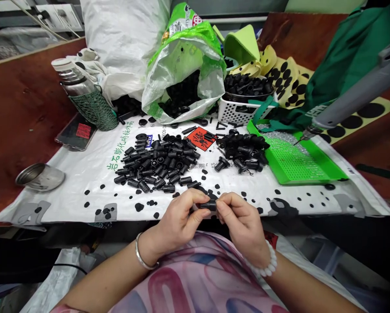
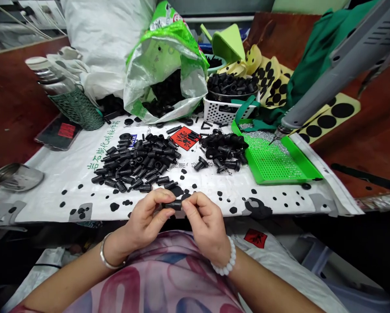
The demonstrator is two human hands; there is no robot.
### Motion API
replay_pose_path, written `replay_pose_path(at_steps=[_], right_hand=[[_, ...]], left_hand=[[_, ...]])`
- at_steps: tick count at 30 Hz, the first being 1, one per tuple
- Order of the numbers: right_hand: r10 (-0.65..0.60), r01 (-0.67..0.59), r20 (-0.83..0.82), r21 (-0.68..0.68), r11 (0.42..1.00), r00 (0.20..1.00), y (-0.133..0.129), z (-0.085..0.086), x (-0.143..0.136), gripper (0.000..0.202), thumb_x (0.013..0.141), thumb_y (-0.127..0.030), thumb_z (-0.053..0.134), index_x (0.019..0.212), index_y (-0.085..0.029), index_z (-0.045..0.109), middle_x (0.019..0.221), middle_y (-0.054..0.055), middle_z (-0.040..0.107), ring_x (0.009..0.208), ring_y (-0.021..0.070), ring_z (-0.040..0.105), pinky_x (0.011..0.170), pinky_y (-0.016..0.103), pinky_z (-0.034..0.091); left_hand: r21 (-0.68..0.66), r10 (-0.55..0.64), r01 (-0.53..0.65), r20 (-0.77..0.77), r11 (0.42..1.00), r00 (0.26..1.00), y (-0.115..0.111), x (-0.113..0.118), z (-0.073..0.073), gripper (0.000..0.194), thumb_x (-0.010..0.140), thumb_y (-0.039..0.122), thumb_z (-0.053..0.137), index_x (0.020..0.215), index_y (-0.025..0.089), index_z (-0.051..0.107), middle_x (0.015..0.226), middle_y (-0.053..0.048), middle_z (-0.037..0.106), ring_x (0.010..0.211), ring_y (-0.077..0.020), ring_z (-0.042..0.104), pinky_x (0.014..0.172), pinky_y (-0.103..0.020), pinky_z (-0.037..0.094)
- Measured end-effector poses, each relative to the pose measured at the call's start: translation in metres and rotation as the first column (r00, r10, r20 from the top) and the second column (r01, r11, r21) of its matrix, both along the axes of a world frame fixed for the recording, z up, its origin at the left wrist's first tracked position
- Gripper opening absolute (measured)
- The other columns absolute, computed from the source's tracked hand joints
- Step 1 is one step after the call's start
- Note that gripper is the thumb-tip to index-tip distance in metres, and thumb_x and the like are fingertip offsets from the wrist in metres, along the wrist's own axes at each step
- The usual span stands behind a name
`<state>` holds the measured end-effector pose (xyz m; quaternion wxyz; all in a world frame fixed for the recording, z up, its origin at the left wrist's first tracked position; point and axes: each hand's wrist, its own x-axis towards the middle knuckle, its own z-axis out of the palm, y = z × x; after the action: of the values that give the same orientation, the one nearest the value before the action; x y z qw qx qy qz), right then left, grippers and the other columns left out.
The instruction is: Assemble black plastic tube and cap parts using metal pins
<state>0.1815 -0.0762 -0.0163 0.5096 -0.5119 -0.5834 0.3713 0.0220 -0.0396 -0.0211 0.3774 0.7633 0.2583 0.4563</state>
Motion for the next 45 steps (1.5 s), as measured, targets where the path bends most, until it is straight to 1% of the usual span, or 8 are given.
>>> replay_pose_path(at_steps=[5,10,16,23,26,30,35,45], right_hand=[[0.0,0.001,0.02,-0.031,1.0,1.0,-0.003,0.006,-0.001,0.022,0.09,-0.027,0.046,0.07,-0.019,0.047,0.057,-0.005,0.043,0.05,0.0082,0.041,0.046,0.021,0.036],[-0.162,0.033,0.283,0.411,0.911,0.945,-0.001,-0.001,-0.001,0.013,0.087,-0.009,0.045,0.079,-0.018,0.05,0.066,0.0,0.049,0.059,0.011,0.048,0.054,0.024,0.042],[-0.161,-0.098,0.397,0.558,0.824,0.904,0.006,-0.004,0.004,0.013,0.08,-0.007,0.052,0.086,-0.018,0.055,0.068,0.003,0.057,0.061,0.0142,0.052,0.054,0.026,0.041],[-0.07,0.012,0.204,0.276,0.961,0.976,0.0,0.003,-0.003,0.018,0.089,-0.015,0.044,0.072,-0.019,0.048,0.06,-0.003,0.044,0.054,0.0094,0.043,0.05,0.022,0.037],[-0.056,0.043,0.102,0.12,0.992,0.993,-0.003,0.001,-0.006,0.023,0.091,-0.022,0.043,0.068,-0.019,0.047,0.058,-0.004,0.041,0.051,0.0084,0.04,0.047,0.021,0.035],[-0.058,0.057,0.032,0.009,0.998,0.998,0.0,0.002,-0.008,0.028,0.091,-0.028,0.044,0.065,-0.019,0.046,0.054,-0.005,0.039,0.048,0.0075,0.037,0.044,0.02,0.032],[-0.005,-0.022,0.165,0.161,0.987,0.986,0.012,0.007,-0.004,0.023,0.089,-0.024,0.048,0.067,-0.018,0.053,0.058,-0.003,0.049,0.051,0.0084,0.044,0.047,0.022,0.037],[-0.069,-0.125,0.387,0.455,0.882,0.919,0.015,0.008,0.011,0.025,0.083,-0.009,0.053,0.105,-0.019,0.056,0.084,0.006,0.065,0.072,0.0152,0.062,0.063,0.028,0.052]], left_hand=[[0.213,0.025,-0.018,-0.033,0.977,0.999,0.001,0.001,0.001,0.024,0.085,0.011,0.052,0.107,0.02,0.048,0.094,-0.007,0.059,0.088,-0.0171,0.057,0.078,-0.029,0.048],[-0.263,0.079,-0.073,0.011,0.962,0.997,-0.005,0.004,0.006,0.014,0.086,0.024,0.054,0.099,0.018,0.052,0.084,-0.004,0.059,0.074,-0.0141,0.058,0.066,-0.025,0.048],[-0.696,-0.021,0.168,0.215,0.698,0.976,-0.004,0.004,0.018,0.023,0.085,0.037,0.057,0.09,0.016,0.049,0.06,0.004,0.054,0.05,-0.007,0.05,0.05,-0.018,0.042],[-0.16,0.007,0.0,0.042,0.987,0.999,-0.003,-0.002,0.011,0.014,0.087,0.02,0.053,0.101,0.019,0.052,0.088,-0.005,0.059,0.078,-0.014,0.057,0.071,-0.026,0.048],[0.141,-0.003,0.0,0.02,0.99,1.0,0.001,-0.002,0.003,0.022,0.085,0.013,0.052,0.106,0.02,0.05,0.093,-0.007,0.06,0.086,-0.0162,0.058,0.077,-0.029,0.048],[-0.026,0.016,-0.015,0.032,1.0,0.999,0.003,0.001,0.0,0.019,0.086,0.015,0.053,0.104,0.02,0.051,0.092,-0.006,0.061,0.084,-0.0155,0.059,0.075,-0.028,0.049],[-0.6,0.072,0.108,0.268,0.793,0.961,0.004,0.006,0.004,0.017,0.085,0.029,0.058,0.095,0.017,0.052,0.071,0.0,0.062,0.064,-0.0109,0.06,0.059,-0.021,0.048],[-0.774,0.114,0.398,0.511,0.493,0.852,0.01,0.01,0.007,0.03,0.076,0.035,0.069,0.087,0.013,0.054,0.063,0.0,0.064,0.05,-0.0091,0.058,0.05,-0.021,0.047]])
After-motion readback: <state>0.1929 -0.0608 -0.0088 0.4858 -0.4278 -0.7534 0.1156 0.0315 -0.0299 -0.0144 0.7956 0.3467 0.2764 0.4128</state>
